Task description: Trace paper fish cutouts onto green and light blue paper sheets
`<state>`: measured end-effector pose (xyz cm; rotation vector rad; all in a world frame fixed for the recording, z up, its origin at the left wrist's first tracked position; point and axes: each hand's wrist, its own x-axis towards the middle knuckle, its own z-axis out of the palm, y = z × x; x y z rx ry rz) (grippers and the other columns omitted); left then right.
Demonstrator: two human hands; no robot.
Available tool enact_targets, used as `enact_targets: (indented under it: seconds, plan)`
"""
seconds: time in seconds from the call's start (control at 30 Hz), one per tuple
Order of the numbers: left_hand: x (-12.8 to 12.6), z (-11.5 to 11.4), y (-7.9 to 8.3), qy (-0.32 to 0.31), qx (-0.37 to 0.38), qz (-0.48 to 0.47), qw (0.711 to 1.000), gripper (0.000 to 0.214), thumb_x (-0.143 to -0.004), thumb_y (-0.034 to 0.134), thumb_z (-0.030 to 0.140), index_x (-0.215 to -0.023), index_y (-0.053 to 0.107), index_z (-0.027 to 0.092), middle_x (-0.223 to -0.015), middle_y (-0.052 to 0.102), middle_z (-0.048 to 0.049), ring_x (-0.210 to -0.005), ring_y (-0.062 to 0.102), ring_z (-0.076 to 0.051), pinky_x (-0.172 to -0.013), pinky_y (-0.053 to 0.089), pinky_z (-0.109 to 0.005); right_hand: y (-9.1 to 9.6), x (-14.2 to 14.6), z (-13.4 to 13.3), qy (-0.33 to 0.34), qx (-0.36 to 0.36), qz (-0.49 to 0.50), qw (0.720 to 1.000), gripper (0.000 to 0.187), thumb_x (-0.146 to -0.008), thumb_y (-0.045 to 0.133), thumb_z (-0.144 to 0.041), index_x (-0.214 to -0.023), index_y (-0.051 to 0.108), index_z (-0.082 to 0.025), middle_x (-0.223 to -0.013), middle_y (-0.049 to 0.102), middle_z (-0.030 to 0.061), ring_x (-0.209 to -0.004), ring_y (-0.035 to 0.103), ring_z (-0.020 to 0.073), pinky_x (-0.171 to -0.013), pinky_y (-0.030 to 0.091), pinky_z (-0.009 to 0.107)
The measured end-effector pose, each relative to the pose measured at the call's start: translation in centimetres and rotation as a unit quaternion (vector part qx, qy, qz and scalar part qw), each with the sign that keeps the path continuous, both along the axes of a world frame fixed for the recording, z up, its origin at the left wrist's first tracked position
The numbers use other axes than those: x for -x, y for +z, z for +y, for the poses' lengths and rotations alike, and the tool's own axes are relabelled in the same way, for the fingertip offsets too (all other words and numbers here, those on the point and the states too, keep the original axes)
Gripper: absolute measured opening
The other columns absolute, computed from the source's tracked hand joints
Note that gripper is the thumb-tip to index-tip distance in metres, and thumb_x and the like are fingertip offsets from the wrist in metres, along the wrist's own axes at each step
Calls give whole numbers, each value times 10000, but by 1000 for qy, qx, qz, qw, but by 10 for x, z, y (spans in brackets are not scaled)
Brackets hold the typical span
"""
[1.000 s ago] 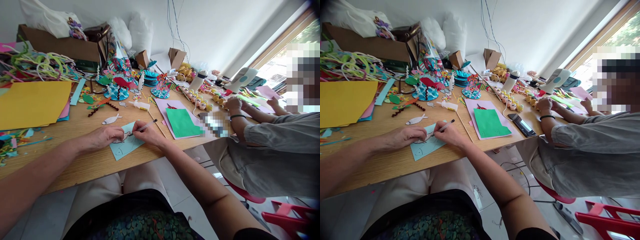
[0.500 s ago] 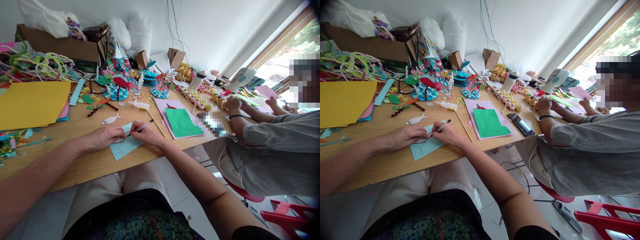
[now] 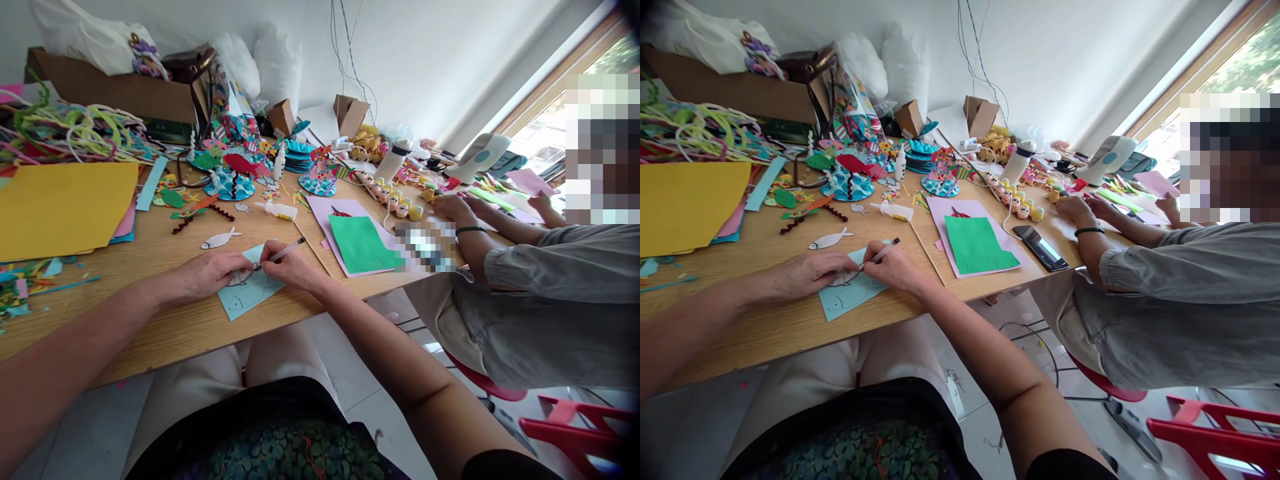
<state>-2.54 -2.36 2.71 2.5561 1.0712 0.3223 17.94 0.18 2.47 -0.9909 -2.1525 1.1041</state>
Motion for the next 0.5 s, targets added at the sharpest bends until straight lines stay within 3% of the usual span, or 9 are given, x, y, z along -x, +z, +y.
enact_targets:
  seconds: [0.23,0.5]
  plan:
    - [0,5,-2,6,7,37,999,347,-864,358,282,-1078,617,195,-1048,635,-68,-977,580,-206,-840,443,-302,-2,-1,1,-7,1,-2,1000,16,-677,491,-180,-688,502,-180,-625,476,-48,-600,433,90,-533,316,207]
    - [-2,7,0,2,8,49,999,352,-861,362,286,-1084,620,200,-1008,631,-54,-916,591,-189,-799,437,-276,-4,-6,3,-7,-5,3,1000,16,-671,486,-179,-677,500,-180,-606,464,-54,-582,421,84,-528,309,204]
